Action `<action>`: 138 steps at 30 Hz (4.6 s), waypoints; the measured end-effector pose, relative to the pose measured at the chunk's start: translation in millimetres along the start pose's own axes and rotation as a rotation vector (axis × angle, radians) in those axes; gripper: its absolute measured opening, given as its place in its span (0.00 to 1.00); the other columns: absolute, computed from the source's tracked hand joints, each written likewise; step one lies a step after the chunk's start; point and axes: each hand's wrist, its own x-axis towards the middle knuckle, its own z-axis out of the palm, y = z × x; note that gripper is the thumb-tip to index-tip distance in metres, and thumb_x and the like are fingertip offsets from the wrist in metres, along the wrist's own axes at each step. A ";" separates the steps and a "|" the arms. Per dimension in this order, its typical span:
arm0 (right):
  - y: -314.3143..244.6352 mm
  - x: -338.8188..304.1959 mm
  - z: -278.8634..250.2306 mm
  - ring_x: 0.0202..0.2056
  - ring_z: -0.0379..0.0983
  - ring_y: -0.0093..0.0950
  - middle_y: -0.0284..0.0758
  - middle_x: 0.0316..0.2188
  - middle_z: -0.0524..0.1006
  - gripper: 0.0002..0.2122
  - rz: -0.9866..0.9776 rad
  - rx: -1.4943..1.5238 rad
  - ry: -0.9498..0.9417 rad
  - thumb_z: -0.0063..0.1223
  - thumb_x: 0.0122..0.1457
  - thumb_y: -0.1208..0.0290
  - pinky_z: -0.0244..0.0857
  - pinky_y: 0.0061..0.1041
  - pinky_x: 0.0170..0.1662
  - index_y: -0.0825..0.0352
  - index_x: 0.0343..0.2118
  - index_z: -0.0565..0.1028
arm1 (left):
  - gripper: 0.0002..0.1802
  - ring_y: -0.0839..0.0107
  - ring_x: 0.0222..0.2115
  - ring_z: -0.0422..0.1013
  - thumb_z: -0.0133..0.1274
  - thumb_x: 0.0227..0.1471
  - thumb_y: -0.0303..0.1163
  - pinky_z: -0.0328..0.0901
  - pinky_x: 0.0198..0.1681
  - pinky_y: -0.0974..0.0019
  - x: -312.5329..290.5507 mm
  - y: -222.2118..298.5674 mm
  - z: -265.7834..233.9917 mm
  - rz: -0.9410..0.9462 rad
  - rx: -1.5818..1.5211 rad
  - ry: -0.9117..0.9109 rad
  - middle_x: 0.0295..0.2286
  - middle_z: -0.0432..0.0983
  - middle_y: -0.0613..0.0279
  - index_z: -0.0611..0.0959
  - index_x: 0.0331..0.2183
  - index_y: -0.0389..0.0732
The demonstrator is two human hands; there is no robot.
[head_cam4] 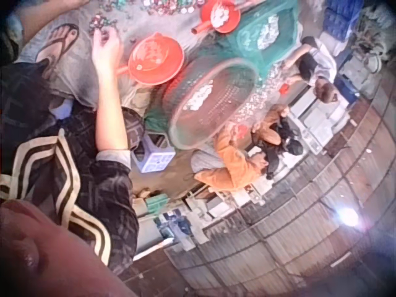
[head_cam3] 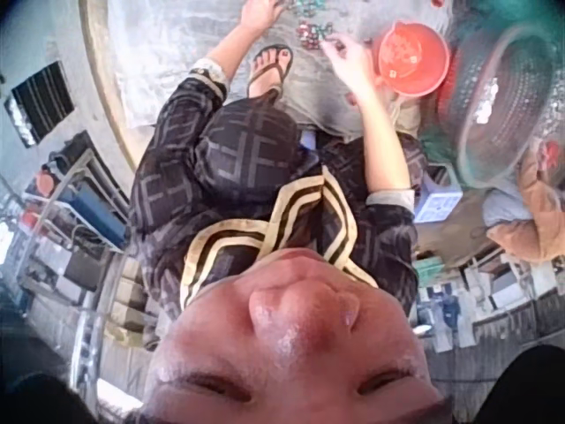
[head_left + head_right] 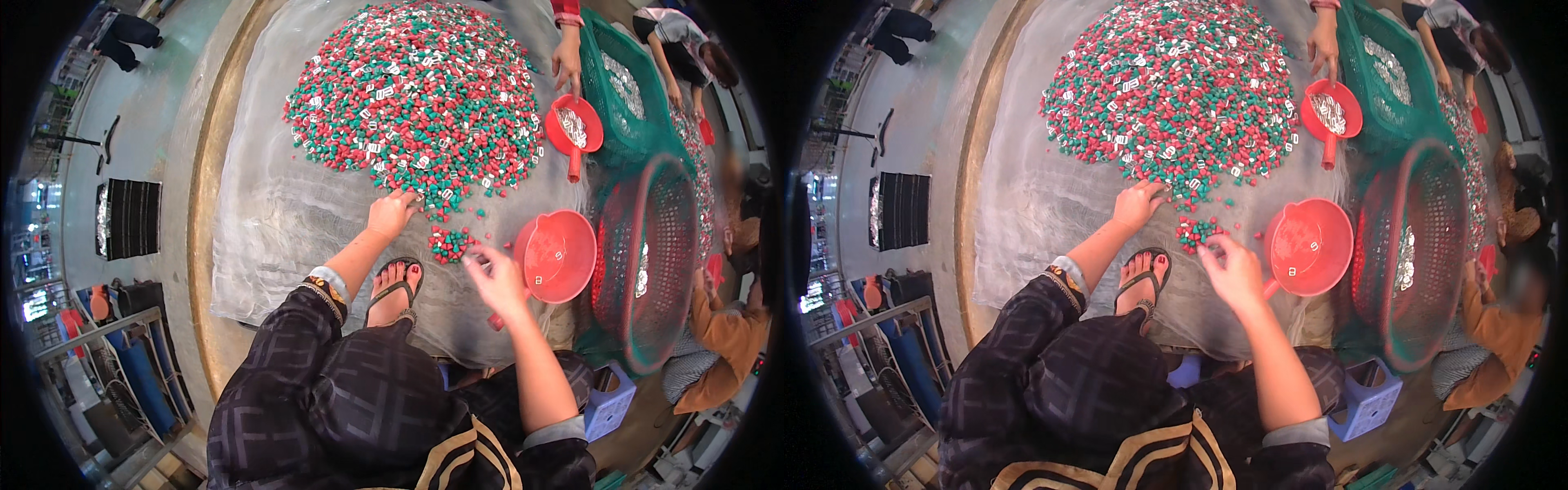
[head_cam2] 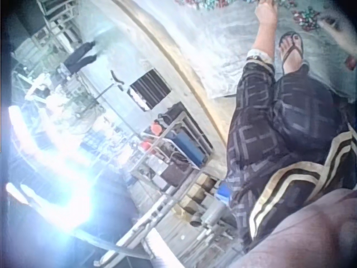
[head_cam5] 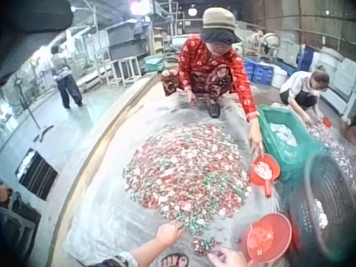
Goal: The person picks up small white tiles from a large pile on a sheet on the floor and places them into a red plastic bowl.
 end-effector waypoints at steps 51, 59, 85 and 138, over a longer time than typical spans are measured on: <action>46.4 17.3 39.4 0.17 0.70 0.21 0.35 0.24 0.76 0.15 0.232 0.229 -0.228 0.52 0.52 0.63 0.63 0.21 0.22 0.70 0.37 0.74 | 0.14 0.59 0.36 0.71 0.54 0.40 0.26 0.67 0.35 0.57 26.2 25.0 -0.8 0.147 -0.223 -0.062 0.34 0.73 0.59 0.78 0.35 0.46; 45.4 16.7 41.7 0.20 0.70 0.22 0.34 0.26 0.75 0.16 0.322 0.378 -0.263 0.50 0.54 0.61 0.64 0.21 0.23 0.70 0.38 0.72 | 0.08 0.59 0.31 0.72 0.54 0.41 0.28 0.66 0.33 0.59 35.2 22.0 16.6 0.092 -0.222 -0.127 0.28 0.75 0.59 0.79 0.30 0.43; 74.7 15.8 18.8 0.16 0.62 0.22 0.31 0.13 0.66 0.18 0.643 0.945 -0.193 0.44 0.57 0.58 0.53 0.19 0.18 0.63 0.15 0.67 | 0.18 0.56 0.31 0.72 0.48 0.39 0.19 0.67 0.36 0.58 29.8 14.7 -8.9 0.183 -0.246 -0.210 0.29 0.75 0.51 0.79 0.36 0.44; 59.3 -1.9 -125.8 0.21 0.63 0.24 0.31 0.18 0.66 0.16 0.337 1.339 0.691 0.38 0.58 0.56 0.56 0.22 0.24 0.63 0.21 0.65 | 0.27 0.64 0.40 0.71 0.48 0.45 0.16 0.69 0.41 0.66 22.1 92.4 -56.7 -0.265 -1.202 -0.873 0.39 0.72 0.51 0.65 0.49 0.35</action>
